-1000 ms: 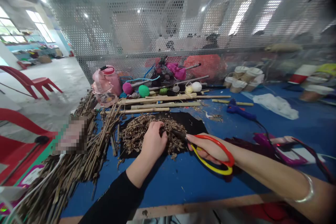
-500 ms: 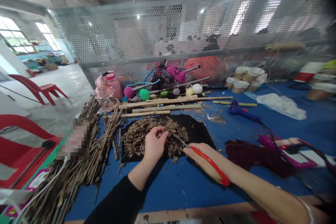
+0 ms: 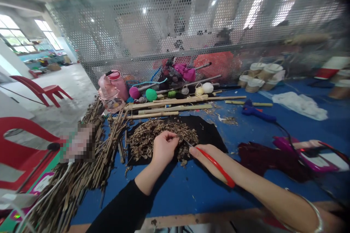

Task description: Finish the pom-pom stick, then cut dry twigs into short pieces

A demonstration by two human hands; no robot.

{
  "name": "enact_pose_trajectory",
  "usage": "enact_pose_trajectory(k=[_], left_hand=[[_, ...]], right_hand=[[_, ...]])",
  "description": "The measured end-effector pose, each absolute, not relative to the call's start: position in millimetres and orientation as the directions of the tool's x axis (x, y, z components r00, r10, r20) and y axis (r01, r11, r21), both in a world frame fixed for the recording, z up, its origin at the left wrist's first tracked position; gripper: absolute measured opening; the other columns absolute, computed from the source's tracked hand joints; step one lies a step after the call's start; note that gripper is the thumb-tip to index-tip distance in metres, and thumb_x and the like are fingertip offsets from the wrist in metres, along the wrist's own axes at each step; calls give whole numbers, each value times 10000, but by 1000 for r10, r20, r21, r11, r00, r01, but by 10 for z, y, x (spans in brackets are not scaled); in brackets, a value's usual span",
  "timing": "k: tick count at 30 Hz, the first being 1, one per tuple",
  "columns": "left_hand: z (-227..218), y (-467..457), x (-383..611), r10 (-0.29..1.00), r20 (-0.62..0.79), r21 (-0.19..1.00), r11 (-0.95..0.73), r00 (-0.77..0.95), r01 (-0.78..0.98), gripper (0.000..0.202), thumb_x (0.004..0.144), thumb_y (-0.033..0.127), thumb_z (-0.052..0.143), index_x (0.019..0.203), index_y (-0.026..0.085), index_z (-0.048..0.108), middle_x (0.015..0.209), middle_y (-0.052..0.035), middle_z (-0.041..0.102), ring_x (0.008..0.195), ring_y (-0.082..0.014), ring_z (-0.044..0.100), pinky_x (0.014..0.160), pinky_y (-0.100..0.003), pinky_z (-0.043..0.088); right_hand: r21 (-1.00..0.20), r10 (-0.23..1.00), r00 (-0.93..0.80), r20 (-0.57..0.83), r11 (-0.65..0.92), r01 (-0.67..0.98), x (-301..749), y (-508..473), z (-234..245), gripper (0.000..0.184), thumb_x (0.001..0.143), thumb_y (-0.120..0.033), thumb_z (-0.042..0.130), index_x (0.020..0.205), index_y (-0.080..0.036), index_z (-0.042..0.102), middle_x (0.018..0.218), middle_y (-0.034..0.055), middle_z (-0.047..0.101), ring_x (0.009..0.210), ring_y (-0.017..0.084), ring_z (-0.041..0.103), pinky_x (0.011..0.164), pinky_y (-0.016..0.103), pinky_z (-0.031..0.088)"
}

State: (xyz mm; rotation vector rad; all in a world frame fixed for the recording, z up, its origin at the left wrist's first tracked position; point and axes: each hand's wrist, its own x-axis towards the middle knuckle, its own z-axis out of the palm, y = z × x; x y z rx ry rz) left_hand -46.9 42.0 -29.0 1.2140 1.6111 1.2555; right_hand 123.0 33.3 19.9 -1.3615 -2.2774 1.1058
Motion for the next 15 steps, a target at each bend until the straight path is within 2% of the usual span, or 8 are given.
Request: enact_pose_trajectory(k=[4,7,11,15], left_hand=[[-305,433,-491,967,31,956,46,-253,291,117,699,245,635,745,139,651,577,16,592,506,-93,504,497,-201,380],[-302,441,-527,961,78,915,36,-265,402,85,729,209,607,756,149,660,616,1,628,553,-112,553,540,-218,423],[-254,436,-598,955,225,810,-73,-194,582,162,765,204,604,909,167,668,859,-52,692,729,-158,625,696,-281,493],[-74,316,-618,938,341,635,-182,-61,750,218,805,219,581,1013,192,639,1072,-69,646,849,-180,621,789,-307,495]], right_hand=[[-723,854,-497,-155,245,646,1253,383,64,536,832,-648,334,545,-196,328,510,-51,271,491,89,287,482,243,255],[-794,839,-504,-206,158,587,1339,375,54,527,804,-668,385,581,-190,391,492,-57,316,459,82,309,447,225,267],[-895,755,-555,-348,-93,435,1520,376,200,595,755,-755,339,817,-182,485,507,-79,333,393,63,277,372,192,224],[-917,651,-666,-364,-126,378,1676,586,383,619,760,-750,346,864,-162,510,540,-66,383,383,49,301,368,177,244]])
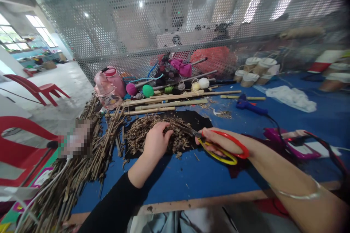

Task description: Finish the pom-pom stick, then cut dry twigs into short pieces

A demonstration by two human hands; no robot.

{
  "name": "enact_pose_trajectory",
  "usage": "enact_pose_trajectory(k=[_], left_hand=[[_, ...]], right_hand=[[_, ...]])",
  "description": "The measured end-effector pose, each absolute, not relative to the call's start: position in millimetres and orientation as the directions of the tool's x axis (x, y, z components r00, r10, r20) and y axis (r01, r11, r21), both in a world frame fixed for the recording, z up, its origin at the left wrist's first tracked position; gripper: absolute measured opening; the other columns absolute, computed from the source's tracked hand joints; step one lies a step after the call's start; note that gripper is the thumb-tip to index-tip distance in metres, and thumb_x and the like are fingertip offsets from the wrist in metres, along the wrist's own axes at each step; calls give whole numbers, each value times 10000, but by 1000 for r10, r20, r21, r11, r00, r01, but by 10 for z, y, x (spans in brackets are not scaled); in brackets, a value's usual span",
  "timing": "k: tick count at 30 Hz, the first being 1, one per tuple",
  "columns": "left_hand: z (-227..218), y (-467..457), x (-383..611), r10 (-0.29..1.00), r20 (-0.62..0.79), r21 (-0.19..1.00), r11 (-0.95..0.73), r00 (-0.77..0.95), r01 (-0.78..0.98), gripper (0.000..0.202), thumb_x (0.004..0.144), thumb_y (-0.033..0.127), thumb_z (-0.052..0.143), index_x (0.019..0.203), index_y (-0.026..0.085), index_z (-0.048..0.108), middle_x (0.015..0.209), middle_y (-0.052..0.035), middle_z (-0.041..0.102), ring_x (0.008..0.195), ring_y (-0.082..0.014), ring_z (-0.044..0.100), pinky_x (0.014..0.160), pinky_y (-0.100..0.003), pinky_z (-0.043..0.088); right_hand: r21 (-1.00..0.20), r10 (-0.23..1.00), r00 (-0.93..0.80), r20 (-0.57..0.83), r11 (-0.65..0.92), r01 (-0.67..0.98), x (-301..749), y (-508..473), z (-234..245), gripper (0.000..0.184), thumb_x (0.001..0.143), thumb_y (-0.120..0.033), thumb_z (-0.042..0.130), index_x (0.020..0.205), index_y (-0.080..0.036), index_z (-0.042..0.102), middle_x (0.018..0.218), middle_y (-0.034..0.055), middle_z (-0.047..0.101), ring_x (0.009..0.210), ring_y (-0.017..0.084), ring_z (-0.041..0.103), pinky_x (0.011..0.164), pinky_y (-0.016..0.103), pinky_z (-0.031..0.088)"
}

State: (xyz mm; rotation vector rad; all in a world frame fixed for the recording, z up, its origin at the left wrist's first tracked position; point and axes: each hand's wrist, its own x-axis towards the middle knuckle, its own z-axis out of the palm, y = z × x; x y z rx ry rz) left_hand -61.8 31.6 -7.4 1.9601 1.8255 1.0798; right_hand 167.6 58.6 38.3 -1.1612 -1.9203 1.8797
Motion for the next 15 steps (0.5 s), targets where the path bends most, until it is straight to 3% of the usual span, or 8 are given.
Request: enact_pose_trajectory(k=[3,7,11,15], left_hand=[[50,147,-574,954,298,477,-175,28,861,153,835,232,545,929,207,662,973,-61,648,889,-207,603,781,-314,487],[10,-66,-453,982,23,395,-181,187,901,126,802,286,603,838,202,689,846,-60,646,822,-218,610,727,-306,482],[-98,-135,-355,969,-75,442,-181,237,879,148,823,236,563,875,190,694,872,-62,648,813,-194,615,737,-281,474],[-25,20,-349,985,53,642,-159,163,750,178,833,234,528,759,173,679,779,-47,654,753,-164,603,702,-253,461]], right_hand=[[-943,574,-752,-323,-123,311,1716,850,414,661,751,-770,322,888,-157,528,551,-58,414,380,49,326,370,176,285],[-976,605,-771,-197,-192,98,1677,1114,231,737,691,-825,314,962,-168,511,548,-62,418,383,63,351,369,182,306],[-976,741,-657,-136,-215,-40,1682,1197,1,752,686,-834,293,984,-174,497,536,-61,414,371,73,359,367,198,321],[-989,819,-569,-71,-131,-65,1736,1135,-12,675,708,-797,351,975,-190,479,549,-66,392,380,69,325,368,199,285]])
